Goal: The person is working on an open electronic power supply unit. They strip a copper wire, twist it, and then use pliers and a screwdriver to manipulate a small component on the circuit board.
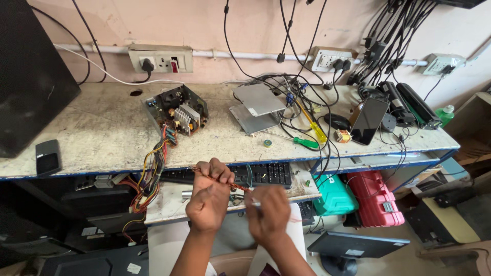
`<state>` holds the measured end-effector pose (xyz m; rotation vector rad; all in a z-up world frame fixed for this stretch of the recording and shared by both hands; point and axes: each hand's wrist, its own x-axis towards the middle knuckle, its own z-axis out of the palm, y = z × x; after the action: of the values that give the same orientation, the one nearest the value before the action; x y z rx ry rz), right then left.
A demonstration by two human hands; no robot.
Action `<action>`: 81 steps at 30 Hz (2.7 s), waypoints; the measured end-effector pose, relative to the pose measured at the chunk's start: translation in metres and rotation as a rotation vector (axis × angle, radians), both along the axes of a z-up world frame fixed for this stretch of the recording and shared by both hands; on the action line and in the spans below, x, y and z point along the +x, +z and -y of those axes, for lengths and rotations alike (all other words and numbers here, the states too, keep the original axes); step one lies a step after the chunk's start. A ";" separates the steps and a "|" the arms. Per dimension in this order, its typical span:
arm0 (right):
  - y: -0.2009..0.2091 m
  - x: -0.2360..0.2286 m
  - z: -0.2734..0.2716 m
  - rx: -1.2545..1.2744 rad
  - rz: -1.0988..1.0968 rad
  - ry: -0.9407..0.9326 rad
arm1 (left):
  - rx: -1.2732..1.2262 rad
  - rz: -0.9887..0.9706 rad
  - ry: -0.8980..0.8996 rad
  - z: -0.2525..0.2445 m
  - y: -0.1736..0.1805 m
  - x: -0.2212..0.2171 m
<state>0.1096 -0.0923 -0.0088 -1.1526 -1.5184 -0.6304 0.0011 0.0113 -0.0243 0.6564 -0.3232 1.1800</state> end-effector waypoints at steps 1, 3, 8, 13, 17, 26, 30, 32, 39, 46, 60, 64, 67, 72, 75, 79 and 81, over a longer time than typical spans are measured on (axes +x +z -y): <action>0.010 0.001 0.000 -0.094 -0.065 0.034 | -0.016 0.035 -0.006 -0.001 -0.002 0.000; 0.018 0.001 0.004 -0.292 -0.201 0.098 | -0.031 0.055 0.000 0.000 -0.007 0.000; -0.008 0.012 -0.004 -0.550 -0.572 0.109 | 0.088 -0.096 0.082 0.001 -0.016 0.003; -0.045 0.040 -0.016 -0.496 -0.819 0.338 | 0.352 -0.825 0.501 0.008 -0.019 -0.006; -0.060 0.047 -0.023 -0.531 -0.970 0.433 | 0.701 -0.987 0.961 0.016 -0.020 -0.011; -0.035 0.052 -0.086 -0.312 -0.274 0.186 | 0.673 -0.989 1.196 -0.034 -0.023 0.003; -0.020 0.061 -0.121 -0.214 -0.044 0.106 | 0.539 -1.139 1.101 -0.064 -0.030 0.016; -0.019 0.066 -0.136 -0.253 0.011 0.111 | 0.684 -1.057 1.237 -0.079 -0.034 0.021; -0.032 0.069 -0.158 -0.318 -0.020 0.057 | 0.639 -1.206 1.050 -0.117 -0.039 0.029; -0.036 0.070 -0.158 -0.344 -0.053 0.075 | 0.679 -1.125 1.030 -0.112 -0.037 0.022; -0.038 0.075 -0.170 -0.444 -0.300 0.001 | 0.561 -0.943 1.176 -0.111 -0.062 0.027; -0.035 0.070 -0.166 -0.425 -0.280 -0.022 | 0.440 -0.916 1.119 -0.114 -0.069 0.028; -0.033 0.071 -0.166 -0.429 -0.279 -0.033 | 0.493 -0.921 1.176 -0.114 -0.062 0.027; -0.040 0.076 -0.169 -0.434 -0.308 -0.003 | 0.726 -1.009 1.403 -0.120 -0.037 0.030; -0.038 0.074 -0.167 -0.321 -0.259 -0.011 | 0.884 -0.959 1.466 -0.133 -0.015 0.038; -0.026 0.079 -0.162 -0.191 -0.141 -0.192 | 1.059 -0.958 1.399 -0.152 0.008 0.055; -0.016 0.093 -0.160 -0.127 -0.059 -0.244 | 1.148 -0.943 1.331 -0.160 0.016 0.064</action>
<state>0.2024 0.0681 -0.0252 -1.4561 -1.3957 -0.6632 0.0650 0.1718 -0.0080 2.5822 0.4058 1.6499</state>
